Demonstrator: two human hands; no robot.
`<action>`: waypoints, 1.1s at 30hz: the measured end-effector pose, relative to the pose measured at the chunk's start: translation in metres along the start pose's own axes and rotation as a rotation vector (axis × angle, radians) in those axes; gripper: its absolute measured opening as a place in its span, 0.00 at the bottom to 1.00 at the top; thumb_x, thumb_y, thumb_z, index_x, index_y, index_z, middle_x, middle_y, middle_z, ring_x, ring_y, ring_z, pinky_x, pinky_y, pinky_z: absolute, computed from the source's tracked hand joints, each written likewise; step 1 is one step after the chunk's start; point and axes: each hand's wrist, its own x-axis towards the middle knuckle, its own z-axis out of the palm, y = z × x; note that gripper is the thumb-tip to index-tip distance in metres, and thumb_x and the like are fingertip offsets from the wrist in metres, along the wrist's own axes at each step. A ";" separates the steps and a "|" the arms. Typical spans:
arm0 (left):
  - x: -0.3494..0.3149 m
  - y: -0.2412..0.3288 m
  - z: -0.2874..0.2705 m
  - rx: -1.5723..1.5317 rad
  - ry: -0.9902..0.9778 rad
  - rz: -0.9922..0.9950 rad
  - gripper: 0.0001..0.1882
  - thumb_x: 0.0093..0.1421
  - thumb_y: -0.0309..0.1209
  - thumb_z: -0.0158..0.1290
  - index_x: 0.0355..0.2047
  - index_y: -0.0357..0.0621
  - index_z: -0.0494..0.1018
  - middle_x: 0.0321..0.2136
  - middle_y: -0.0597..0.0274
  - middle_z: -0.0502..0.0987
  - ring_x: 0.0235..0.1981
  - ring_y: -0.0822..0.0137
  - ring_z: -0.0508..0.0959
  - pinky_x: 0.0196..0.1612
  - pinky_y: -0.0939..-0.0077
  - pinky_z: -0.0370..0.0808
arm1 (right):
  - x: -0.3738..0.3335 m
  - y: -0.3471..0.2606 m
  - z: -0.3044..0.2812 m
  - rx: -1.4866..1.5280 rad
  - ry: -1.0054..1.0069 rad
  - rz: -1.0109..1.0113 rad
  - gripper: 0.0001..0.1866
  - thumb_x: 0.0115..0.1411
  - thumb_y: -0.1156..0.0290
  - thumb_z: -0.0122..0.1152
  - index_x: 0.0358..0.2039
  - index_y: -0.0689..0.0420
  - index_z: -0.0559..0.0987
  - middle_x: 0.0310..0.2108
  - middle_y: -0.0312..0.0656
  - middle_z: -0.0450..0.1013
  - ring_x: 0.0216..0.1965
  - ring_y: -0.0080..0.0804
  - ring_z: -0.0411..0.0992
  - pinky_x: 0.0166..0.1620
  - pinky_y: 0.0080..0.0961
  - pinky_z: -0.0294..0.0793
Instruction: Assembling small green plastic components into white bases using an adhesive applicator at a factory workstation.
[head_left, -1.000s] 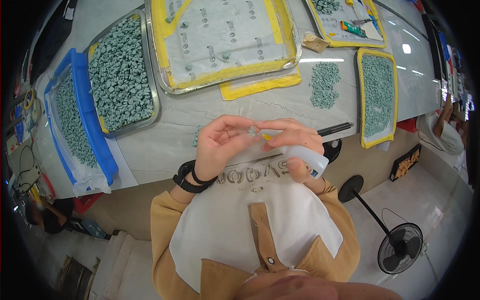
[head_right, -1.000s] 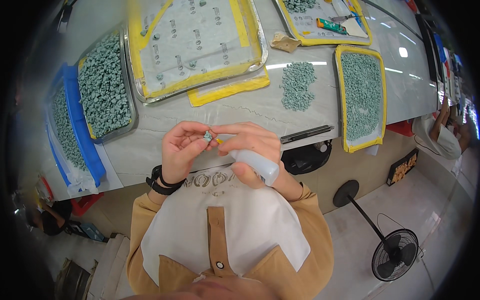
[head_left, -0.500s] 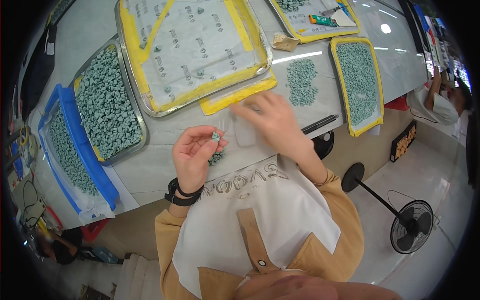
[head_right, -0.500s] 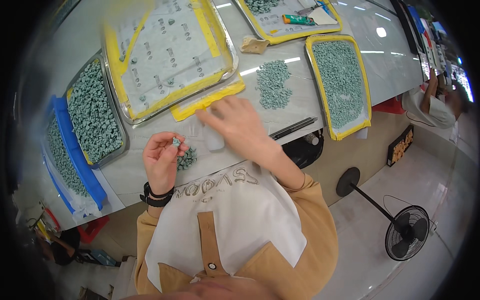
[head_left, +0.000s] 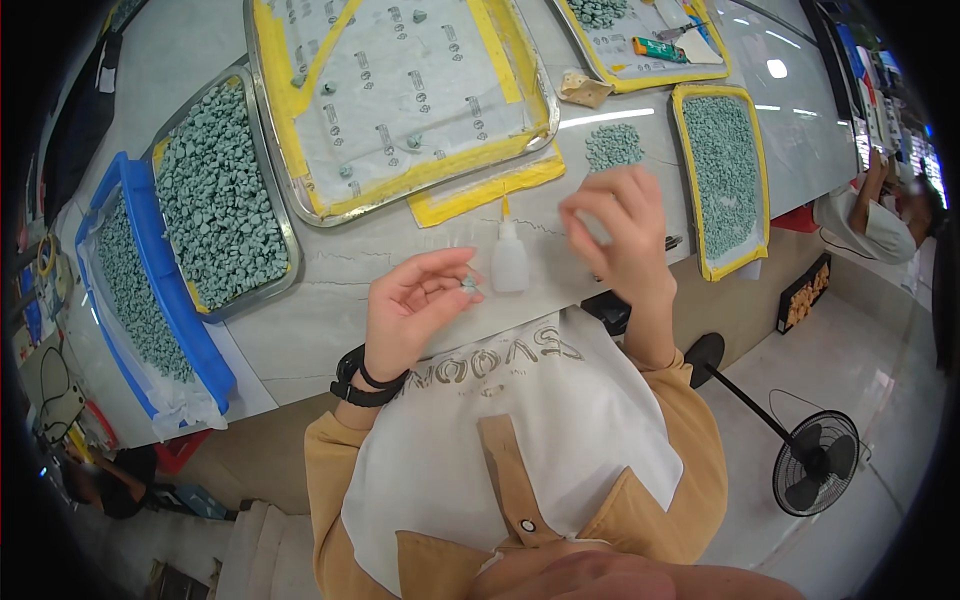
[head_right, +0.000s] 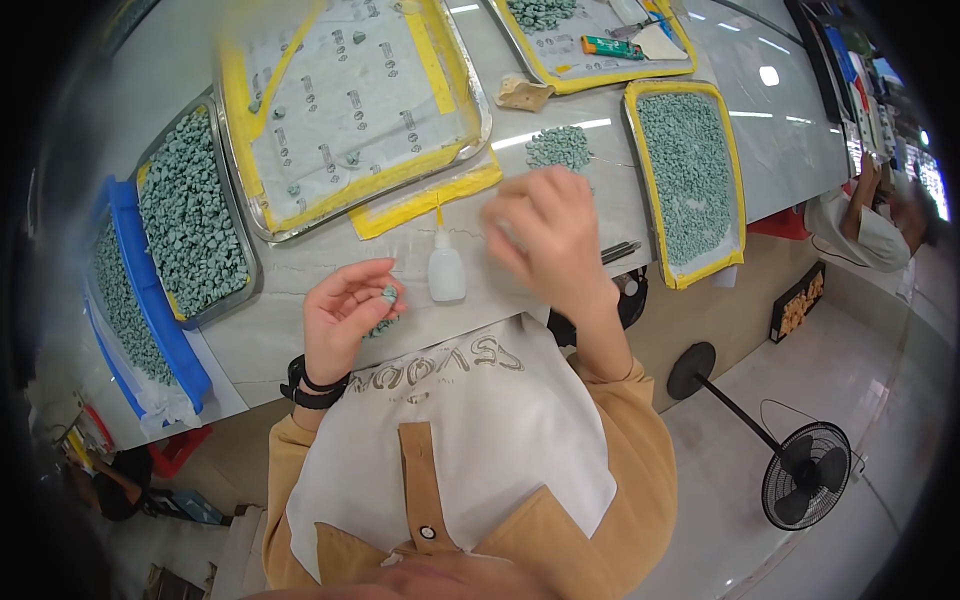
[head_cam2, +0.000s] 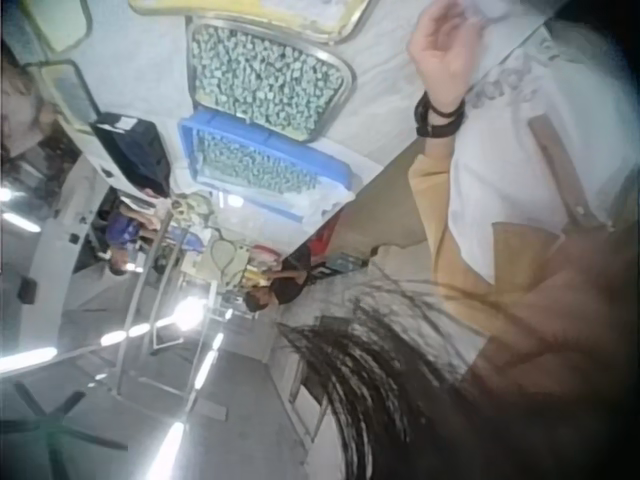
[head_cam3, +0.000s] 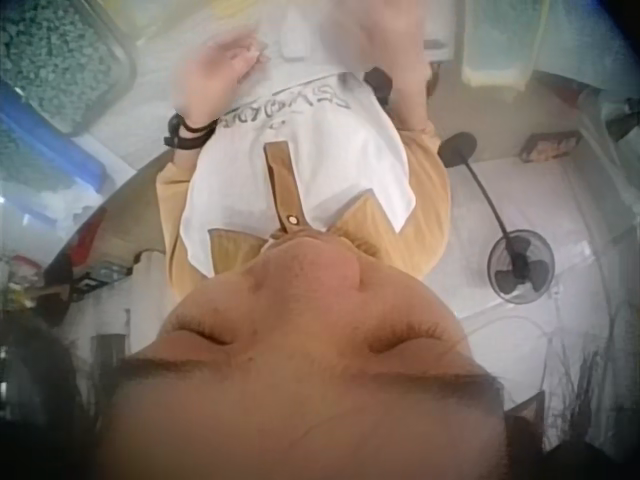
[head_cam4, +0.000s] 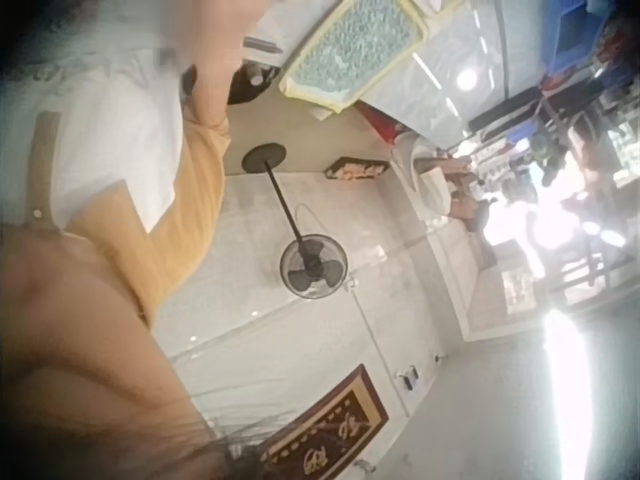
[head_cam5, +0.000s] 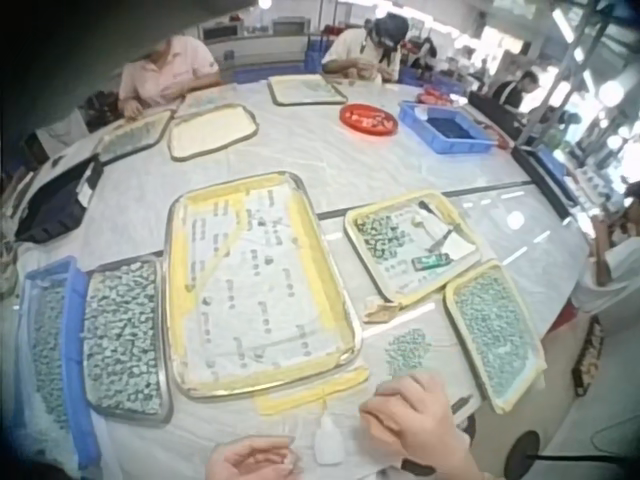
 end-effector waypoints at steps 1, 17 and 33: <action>0.000 0.000 0.001 0.001 0.003 -0.005 0.18 0.58 0.16 0.52 0.51 0.30 0.71 0.42 0.54 0.76 0.40 0.71 0.78 0.43 0.77 0.77 | 0.001 -0.016 0.000 0.004 -0.002 0.003 0.11 0.41 0.77 0.69 0.28 0.54 0.78 0.30 0.37 0.71 0.33 0.38 0.68 0.37 0.33 0.65; 0.002 -0.001 0.001 0.118 -0.113 -0.003 0.18 0.59 0.14 0.50 0.51 0.29 0.71 0.41 0.55 0.76 0.39 0.70 0.77 0.44 0.78 0.76 | 0.001 -0.041 0.043 0.321 0.023 -0.178 0.15 0.39 0.75 0.69 0.30 0.56 0.76 0.31 0.37 0.71 0.32 0.37 0.69 0.36 0.31 0.68; 0.000 0.006 -0.002 -0.021 -0.251 -0.170 0.20 0.61 0.20 0.50 0.54 0.30 0.68 0.40 0.54 0.77 0.34 0.72 0.77 0.38 0.78 0.77 | 0.001 -0.040 0.037 0.759 -0.089 0.094 0.08 0.44 0.81 0.67 0.27 0.58 0.78 0.27 0.39 0.73 0.30 0.33 0.69 0.36 0.26 0.68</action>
